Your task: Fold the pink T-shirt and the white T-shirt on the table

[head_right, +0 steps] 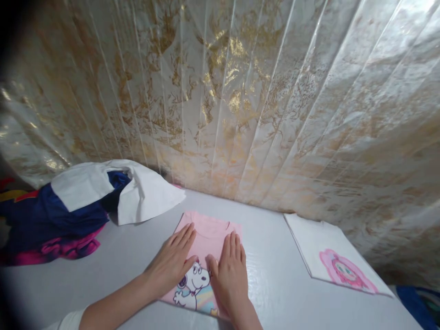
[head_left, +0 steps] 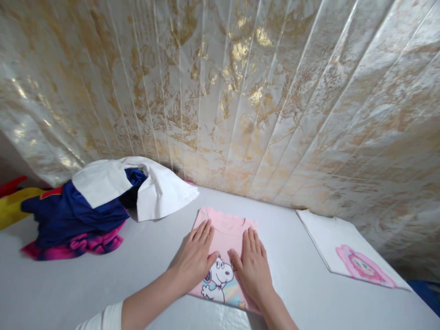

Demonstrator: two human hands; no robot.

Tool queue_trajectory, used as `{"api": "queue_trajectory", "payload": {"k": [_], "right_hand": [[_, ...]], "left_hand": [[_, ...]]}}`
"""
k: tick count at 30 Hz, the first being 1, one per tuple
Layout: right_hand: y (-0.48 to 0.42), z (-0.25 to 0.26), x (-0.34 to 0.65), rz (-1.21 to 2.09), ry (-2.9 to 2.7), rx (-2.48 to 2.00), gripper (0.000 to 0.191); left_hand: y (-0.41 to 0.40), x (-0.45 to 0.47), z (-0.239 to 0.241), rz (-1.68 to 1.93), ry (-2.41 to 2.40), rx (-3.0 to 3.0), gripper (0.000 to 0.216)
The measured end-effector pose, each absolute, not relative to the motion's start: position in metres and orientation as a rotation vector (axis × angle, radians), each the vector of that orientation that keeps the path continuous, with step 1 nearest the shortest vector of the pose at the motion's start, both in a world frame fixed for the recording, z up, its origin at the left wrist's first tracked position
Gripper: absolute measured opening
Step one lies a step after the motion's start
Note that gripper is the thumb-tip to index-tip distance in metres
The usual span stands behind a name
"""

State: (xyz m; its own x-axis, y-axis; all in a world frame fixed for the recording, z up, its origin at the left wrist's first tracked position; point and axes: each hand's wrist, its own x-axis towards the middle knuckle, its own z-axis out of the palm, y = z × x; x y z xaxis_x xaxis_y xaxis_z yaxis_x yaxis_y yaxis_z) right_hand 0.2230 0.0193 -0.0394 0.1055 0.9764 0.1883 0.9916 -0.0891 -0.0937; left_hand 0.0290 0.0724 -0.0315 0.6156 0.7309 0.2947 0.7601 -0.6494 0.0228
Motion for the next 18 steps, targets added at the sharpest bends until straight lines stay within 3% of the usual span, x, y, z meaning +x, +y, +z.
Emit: {"api": "queue_trajectory", "payload": {"k": [12,18], "right_hand": [[0.001,-0.029,0.204,-0.199,-2.006,-2.069,0.061],[-0.023,-0.038,0.175,-0.129,-2.128,-1.893,0.055]], "left_hand": [[0.038,-0.014,-0.022,-0.440,-1.107,-2.788,0.053],[0.012,-0.030,-0.021,-0.410,-0.950,-2.933,0.065]]}}
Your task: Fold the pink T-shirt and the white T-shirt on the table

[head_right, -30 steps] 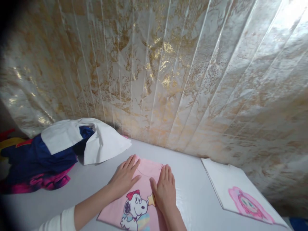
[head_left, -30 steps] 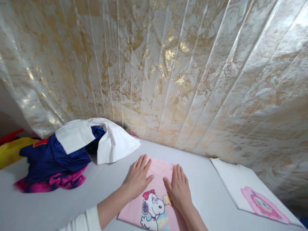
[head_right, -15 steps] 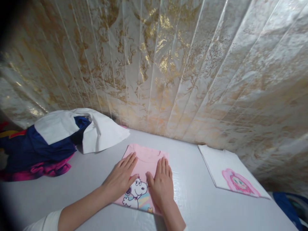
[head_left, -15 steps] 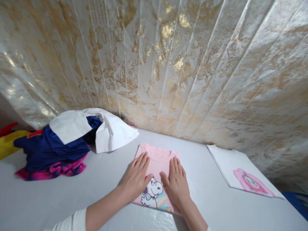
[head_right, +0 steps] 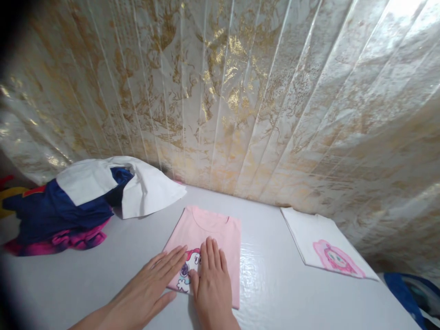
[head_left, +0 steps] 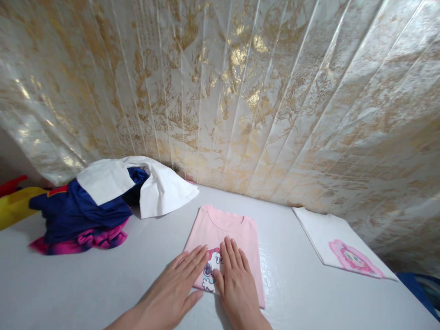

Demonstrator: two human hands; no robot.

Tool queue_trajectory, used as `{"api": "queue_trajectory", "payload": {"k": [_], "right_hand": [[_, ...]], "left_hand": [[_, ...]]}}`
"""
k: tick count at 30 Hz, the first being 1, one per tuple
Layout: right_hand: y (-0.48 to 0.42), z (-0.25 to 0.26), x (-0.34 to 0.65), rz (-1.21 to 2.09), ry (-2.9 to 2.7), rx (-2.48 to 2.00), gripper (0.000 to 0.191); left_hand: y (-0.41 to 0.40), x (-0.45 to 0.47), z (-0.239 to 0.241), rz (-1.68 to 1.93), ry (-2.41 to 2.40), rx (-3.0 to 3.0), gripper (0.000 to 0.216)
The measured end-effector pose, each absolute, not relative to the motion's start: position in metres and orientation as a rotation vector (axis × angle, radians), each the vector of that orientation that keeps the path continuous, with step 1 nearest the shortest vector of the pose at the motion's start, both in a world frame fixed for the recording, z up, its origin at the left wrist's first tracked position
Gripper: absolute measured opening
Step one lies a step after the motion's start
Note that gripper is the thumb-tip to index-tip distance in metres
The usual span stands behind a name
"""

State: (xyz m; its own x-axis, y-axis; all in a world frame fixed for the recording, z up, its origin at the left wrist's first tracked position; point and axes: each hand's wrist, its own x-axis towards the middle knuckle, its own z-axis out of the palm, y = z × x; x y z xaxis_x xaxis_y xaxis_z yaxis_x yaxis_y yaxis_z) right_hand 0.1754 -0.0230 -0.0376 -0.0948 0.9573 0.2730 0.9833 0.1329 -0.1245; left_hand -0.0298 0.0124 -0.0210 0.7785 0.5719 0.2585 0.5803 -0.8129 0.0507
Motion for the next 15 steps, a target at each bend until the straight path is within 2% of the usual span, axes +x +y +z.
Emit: {"api": "queue_trajectory", "payload": {"k": [15], "right_hand": [[-0.037,-0.040,0.220,-0.149,-2.090,-2.049,0.060]], "left_hand": [[0.002,-0.032,-0.017,-0.304,-1.096,-3.072,0.075]]}}
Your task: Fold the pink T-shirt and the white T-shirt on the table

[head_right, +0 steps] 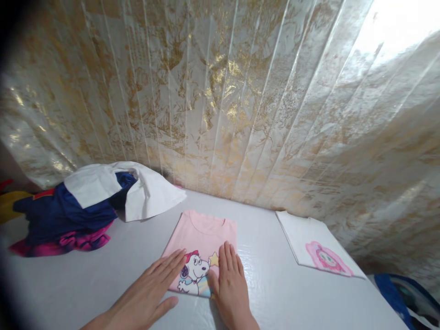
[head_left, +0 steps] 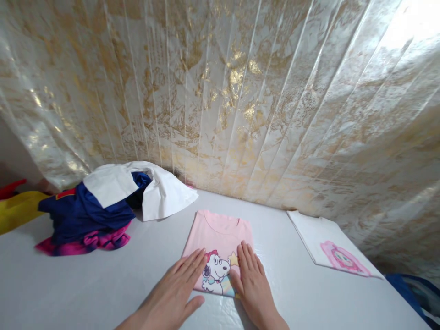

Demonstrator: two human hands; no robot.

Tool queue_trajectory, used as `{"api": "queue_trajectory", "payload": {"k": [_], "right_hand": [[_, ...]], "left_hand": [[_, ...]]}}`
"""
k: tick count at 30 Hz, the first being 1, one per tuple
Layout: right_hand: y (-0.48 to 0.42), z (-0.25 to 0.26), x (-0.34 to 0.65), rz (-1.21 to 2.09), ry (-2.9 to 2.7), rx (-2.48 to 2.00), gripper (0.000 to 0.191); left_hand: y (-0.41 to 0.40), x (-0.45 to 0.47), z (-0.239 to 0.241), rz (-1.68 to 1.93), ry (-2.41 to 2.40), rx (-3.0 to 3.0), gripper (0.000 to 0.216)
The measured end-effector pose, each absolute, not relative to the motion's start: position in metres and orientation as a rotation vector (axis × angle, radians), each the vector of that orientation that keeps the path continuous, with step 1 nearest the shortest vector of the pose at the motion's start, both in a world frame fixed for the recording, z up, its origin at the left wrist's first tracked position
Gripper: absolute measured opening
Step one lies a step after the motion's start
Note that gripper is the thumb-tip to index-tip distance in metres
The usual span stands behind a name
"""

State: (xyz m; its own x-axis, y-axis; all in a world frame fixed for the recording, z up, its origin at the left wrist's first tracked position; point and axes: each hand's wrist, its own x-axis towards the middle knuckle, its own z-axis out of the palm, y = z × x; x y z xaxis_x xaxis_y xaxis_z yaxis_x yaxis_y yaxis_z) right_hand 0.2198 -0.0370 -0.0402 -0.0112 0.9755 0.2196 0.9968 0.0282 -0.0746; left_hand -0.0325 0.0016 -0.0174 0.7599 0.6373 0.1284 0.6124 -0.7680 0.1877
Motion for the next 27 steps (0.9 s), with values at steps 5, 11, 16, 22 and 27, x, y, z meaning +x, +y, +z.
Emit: {"api": "queue_trajectory", "payload": {"k": [5,11,16,22,27], "right_hand": [[-0.034,-0.047,0.235,-0.115,-2.100,-1.978,0.059],[-0.011,-0.044,0.260,-0.079,-2.039,-2.035,0.052],[0.019,-0.025,0.256,-0.048,-2.079,-2.038,0.049],[0.047,-0.016,0.251,0.015,-2.034,-2.171,0.057],[0.048,-0.025,0.256,-0.013,-1.993,-2.151,0.058]], "left_hand": [[0.001,-0.038,-0.029,0.318,0.953,2.851,0.078],[0.012,-0.027,-0.046,0.274,0.860,2.879,0.079],[0.019,0.006,-0.061,0.188,0.623,2.867,0.073],[0.020,0.009,-0.089,0.213,0.541,2.904,0.075],[0.023,0.002,-0.079,0.246,0.533,2.903,0.069]]}}
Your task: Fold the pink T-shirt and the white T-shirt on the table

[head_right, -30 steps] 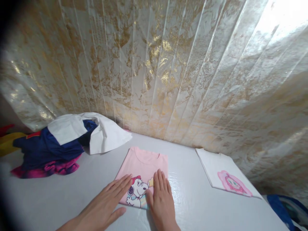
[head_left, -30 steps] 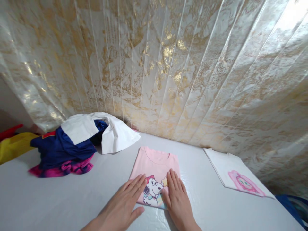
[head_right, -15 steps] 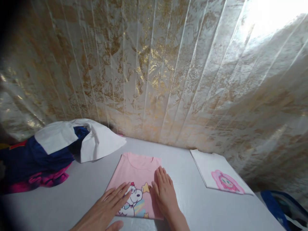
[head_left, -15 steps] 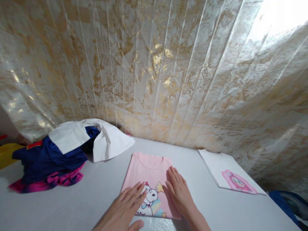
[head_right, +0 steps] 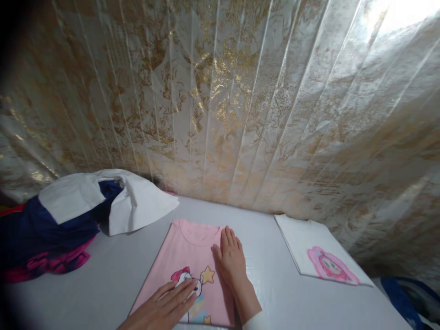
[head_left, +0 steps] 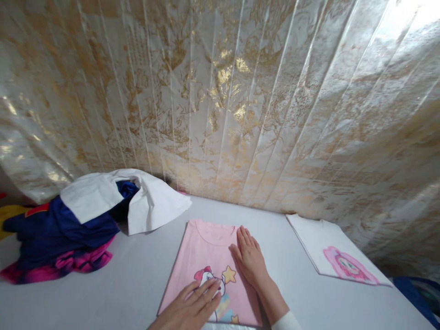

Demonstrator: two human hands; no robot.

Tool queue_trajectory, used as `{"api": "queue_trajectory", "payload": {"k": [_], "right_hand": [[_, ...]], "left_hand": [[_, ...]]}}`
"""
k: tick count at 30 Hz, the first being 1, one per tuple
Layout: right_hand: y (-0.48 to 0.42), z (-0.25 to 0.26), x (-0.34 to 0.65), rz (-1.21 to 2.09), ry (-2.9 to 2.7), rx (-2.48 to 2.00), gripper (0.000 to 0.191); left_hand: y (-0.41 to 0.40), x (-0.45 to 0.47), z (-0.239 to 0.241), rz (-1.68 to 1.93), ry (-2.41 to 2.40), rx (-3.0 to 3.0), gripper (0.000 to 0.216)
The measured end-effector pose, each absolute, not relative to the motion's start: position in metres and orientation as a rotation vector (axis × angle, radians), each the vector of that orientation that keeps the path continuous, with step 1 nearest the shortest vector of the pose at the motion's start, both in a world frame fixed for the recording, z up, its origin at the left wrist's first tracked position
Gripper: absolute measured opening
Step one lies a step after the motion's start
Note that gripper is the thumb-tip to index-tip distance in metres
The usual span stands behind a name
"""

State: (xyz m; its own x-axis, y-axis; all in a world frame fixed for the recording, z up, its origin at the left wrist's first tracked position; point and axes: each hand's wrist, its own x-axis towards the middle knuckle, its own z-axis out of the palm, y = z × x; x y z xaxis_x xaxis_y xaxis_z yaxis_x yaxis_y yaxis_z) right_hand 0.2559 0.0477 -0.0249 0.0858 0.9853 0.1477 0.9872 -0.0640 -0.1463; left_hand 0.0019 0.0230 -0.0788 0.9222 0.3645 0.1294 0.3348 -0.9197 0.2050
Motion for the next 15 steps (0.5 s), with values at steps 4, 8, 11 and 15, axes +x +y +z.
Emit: {"api": "queue_trajectory", "payload": {"k": [4,8,11,15], "right_hand": [[0.028,-0.037,0.254,-0.134,-1.969,-2.012,0.057],[0.003,-0.048,0.239,-0.182,-2.050,-1.893,0.055],[-0.008,-0.054,0.228,-0.213,-2.081,-1.898,0.060],[-0.010,-0.055,0.223,-0.233,-2.108,-1.921,0.068]], "left_hand": [[0.041,-0.009,-0.047,0.471,0.839,2.885,0.063],[0.078,-0.012,-0.019,0.515,1.180,2.875,0.054],[0.104,-0.004,-0.013,0.473,1.277,2.878,0.056],[0.118,0.007,-0.020,0.424,1.350,2.854,0.062]]}}
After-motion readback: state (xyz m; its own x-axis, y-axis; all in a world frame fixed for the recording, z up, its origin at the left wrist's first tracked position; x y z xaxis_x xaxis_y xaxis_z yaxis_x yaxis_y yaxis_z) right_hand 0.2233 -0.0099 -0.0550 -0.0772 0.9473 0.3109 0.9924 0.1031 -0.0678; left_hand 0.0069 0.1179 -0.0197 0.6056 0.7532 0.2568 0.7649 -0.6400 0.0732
